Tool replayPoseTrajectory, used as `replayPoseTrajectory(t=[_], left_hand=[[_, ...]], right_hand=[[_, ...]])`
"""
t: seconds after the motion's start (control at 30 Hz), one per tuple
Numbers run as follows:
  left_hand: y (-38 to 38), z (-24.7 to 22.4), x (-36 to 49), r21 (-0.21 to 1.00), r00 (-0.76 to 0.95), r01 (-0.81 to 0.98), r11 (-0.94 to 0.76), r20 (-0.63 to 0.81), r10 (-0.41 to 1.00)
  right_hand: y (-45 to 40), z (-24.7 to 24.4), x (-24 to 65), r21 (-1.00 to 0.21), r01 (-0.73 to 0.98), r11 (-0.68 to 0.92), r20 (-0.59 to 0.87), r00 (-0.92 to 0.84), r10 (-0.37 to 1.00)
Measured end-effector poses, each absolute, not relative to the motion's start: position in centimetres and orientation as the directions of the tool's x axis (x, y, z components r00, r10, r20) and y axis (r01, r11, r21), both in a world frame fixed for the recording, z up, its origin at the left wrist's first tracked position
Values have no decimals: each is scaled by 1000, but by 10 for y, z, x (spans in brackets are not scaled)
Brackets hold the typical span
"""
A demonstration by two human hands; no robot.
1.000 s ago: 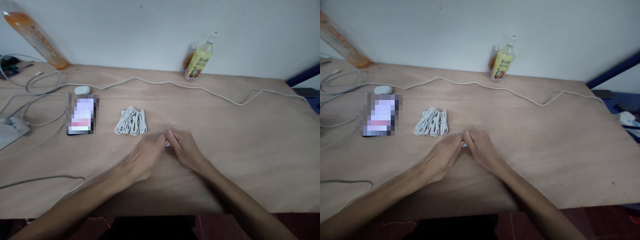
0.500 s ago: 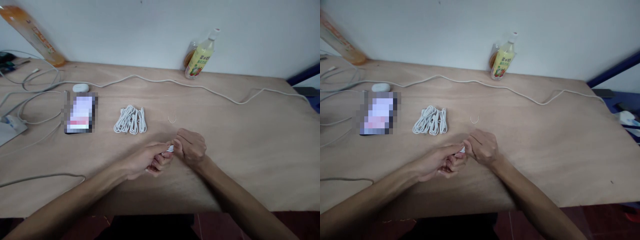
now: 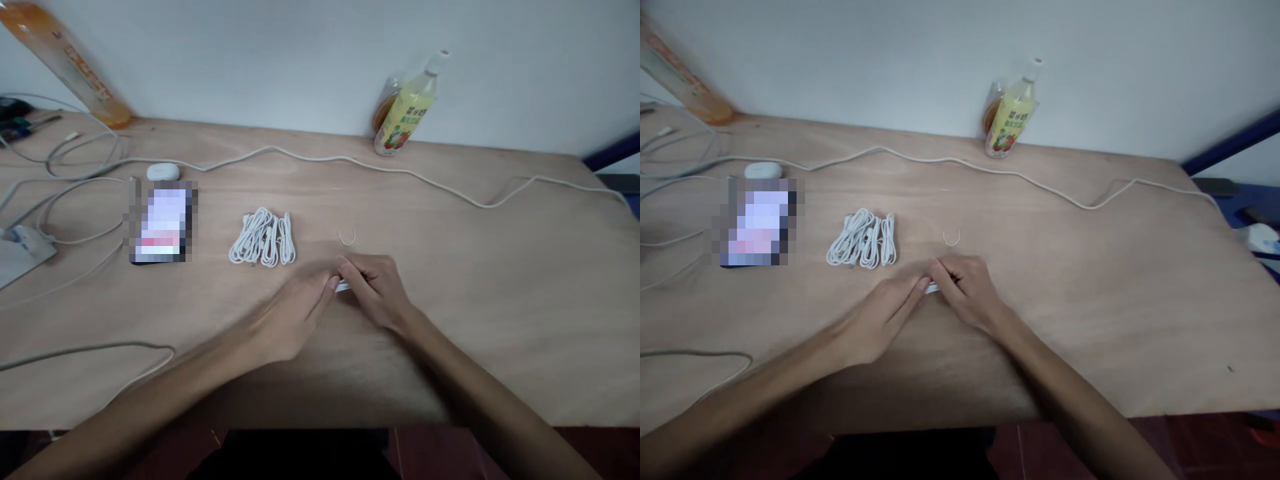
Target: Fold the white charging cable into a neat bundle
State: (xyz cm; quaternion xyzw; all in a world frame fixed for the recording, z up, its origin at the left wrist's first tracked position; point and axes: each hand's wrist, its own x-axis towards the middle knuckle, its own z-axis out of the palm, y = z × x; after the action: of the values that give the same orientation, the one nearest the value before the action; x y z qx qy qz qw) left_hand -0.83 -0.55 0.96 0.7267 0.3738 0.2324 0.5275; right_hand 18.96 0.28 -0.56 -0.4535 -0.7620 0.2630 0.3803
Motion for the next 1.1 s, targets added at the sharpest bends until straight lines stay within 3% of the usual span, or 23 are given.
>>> replayPoseTrajectory(t=[0.13, 0.33, 0.4, 0.47, 0.57, 0.77, 0.97, 1.03, 1.1], left_hand=[[-4, 3, -10, 865, 641, 320, -386, 102, 761], [-3, -1, -9, 918, 611, 232, -321, 119, 783], [-2, 2, -8, 964, 596, 199, -176, 23, 802], [0, 4, -8, 985, 616, 144, 94, -163, 770], [4, 7, -10, 860, 718, 46, 507, -381, 582], [10, 17, -13, 713, 786, 37, 700, -454, 420], [5, 21, -8, 684, 786, 100, 723, -500, 365], [2, 15, -6, 766, 732, 111, 633, -494, 469], [-3, 7, -5, 928, 635, 108, 356, -340, 694]], right_hand=[[1, 4, 188, -877, 443, 186, 89, -231, 969], [-1, 4, 181, -875, 456, 163, 80, -196, 977], [-2, 2, 180, -867, 462, 188, 115, -182, 976], [-2, 2, 180, -860, 454, 232, 164, -184, 969], [-3, 2, 181, -845, 431, 316, 252, -199, 947], [0, 0, 181, -827, 408, 388, 324, -218, 921], [2, -2, 183, -822, 415, 390, 314, -241, 918], [2, -2, 184, -832, 430, 351, 275, -230, 934], [2, -2, 184, -843, 444, 304, 228, -217, 949]])
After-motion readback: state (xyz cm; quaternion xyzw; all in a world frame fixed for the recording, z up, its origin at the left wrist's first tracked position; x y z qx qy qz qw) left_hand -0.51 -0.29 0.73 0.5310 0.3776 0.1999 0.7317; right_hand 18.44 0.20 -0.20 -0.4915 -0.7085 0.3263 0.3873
